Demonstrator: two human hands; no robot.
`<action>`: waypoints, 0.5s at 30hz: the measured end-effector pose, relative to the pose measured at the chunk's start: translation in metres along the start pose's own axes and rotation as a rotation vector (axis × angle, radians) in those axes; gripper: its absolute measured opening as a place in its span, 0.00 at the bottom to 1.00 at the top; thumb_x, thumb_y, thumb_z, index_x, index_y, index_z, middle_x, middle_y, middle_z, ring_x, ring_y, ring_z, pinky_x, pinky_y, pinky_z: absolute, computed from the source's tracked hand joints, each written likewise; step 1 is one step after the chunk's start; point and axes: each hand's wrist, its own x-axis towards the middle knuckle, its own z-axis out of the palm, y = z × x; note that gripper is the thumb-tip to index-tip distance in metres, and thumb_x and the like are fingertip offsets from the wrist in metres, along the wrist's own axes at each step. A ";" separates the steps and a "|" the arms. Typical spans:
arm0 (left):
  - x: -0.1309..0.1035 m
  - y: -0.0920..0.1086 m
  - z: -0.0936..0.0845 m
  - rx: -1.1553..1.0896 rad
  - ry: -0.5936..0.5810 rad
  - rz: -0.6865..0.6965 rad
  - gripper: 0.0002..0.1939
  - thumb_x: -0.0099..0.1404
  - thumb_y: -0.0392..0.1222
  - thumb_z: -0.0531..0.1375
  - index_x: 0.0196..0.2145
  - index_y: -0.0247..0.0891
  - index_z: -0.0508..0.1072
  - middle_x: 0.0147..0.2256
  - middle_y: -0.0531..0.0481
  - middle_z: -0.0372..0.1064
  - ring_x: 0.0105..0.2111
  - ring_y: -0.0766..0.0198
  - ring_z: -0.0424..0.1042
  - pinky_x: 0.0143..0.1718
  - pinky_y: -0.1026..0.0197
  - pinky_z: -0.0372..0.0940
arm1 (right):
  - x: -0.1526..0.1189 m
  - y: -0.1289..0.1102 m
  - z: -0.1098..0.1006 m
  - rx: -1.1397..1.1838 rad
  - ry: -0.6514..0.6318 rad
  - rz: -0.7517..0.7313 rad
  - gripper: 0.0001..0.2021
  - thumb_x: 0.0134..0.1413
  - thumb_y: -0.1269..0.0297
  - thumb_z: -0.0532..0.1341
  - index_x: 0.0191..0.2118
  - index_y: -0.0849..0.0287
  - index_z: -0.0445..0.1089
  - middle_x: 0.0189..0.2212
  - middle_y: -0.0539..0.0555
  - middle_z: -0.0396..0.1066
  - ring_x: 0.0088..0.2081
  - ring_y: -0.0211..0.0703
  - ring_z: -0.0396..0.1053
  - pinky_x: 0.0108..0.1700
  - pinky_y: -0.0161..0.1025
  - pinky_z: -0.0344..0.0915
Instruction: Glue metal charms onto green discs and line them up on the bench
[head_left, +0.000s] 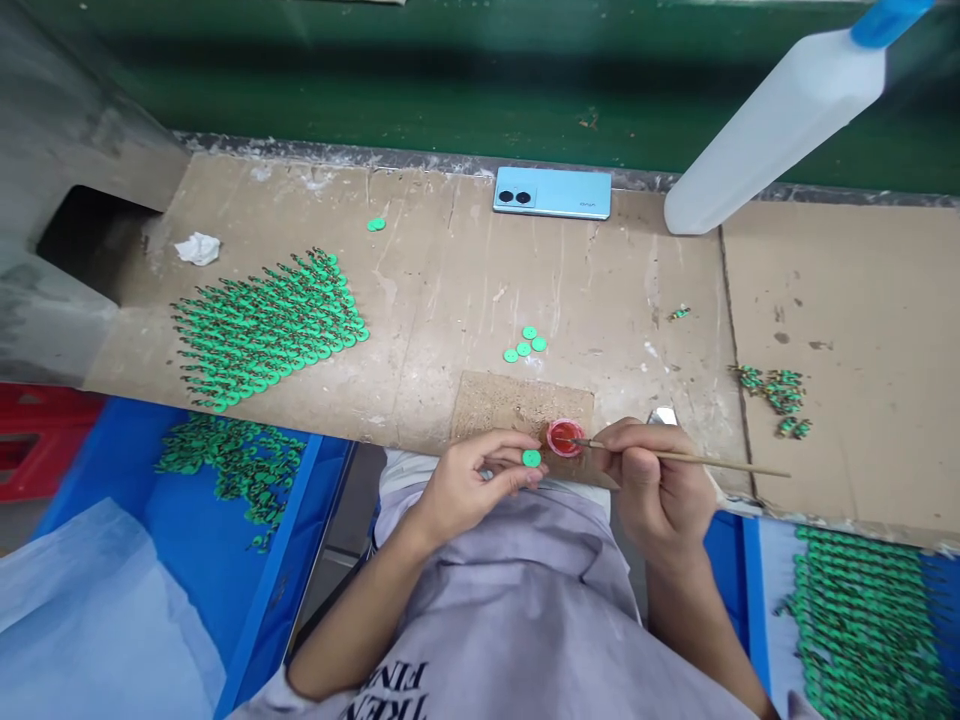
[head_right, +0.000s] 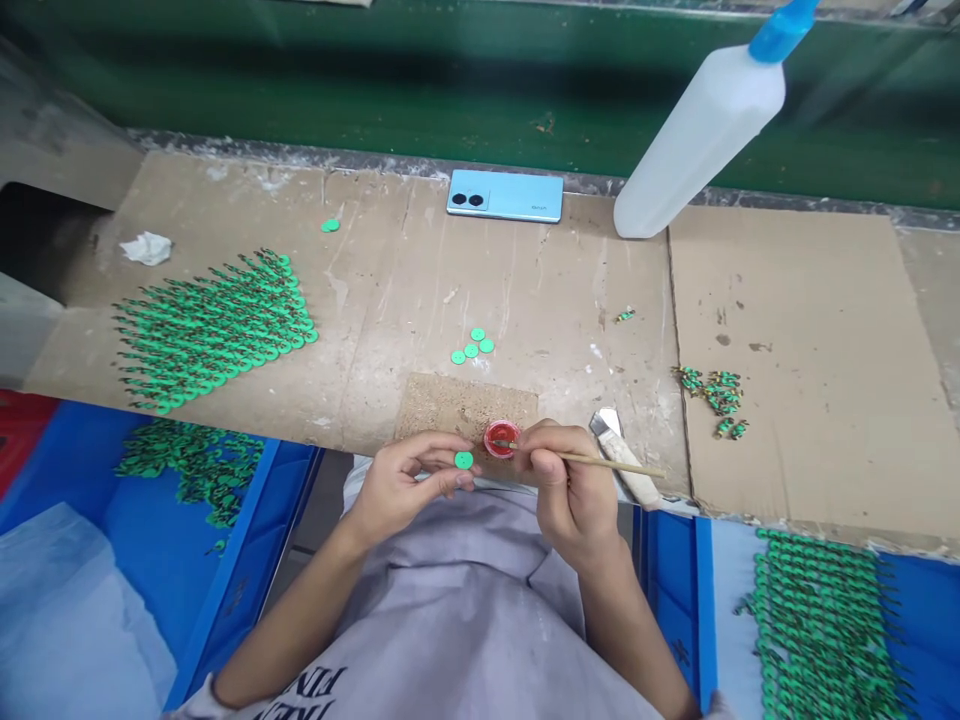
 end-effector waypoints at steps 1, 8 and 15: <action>0.000 0.001 0.000 0.009 -0.003 -0.002 0.13 0.63 0.42 0.70 0.45 0.38 0.81 0.36 0.46 0.85 0.34 0.57 0.85 0.32 0.62 0.79 | -0.001 0.000 0.000 0.028 -0.015 0.006 0.07 0.75 0.62 0.56 0.44 0.54 0.70 0.29 0.51 0.71 0.30 0.43 0.72 0.26 0.37 0.64; 0.001 0.002 -0.002 0.059 -0.019 0.019 0.13 0.63 0.41 0.70 0.46 0.39 0.82 0.38 0.46 0.86 0.37 0.56 0.86 0.36 0.61 0.80 | -0.003 -0.002 0.000 0.079 -0.160 -0.021 0.06 0.76 0.64 0.55 0.46 0.54 0.69 0.30 0.51 0.72 0.31 0.41 0.72 0.30 0.37 0.69; 0.001 0.003 -0.004 0.131 -0.022 0.047 0.14 0.63 0.43 0.70 0.46 0.39 0.83 0.38 0.46 0.86 0.35 0.57 0.85 0.38 0.60 0.80 | -0.001 -0.004 0.004 -0.021 -0.216 -0.093 0.08 0.77 0.63 0.54 0.45 0.54 0.69 0.31 0.52 0.74 0.31 0.43 0.75 0.31 0.39 0.73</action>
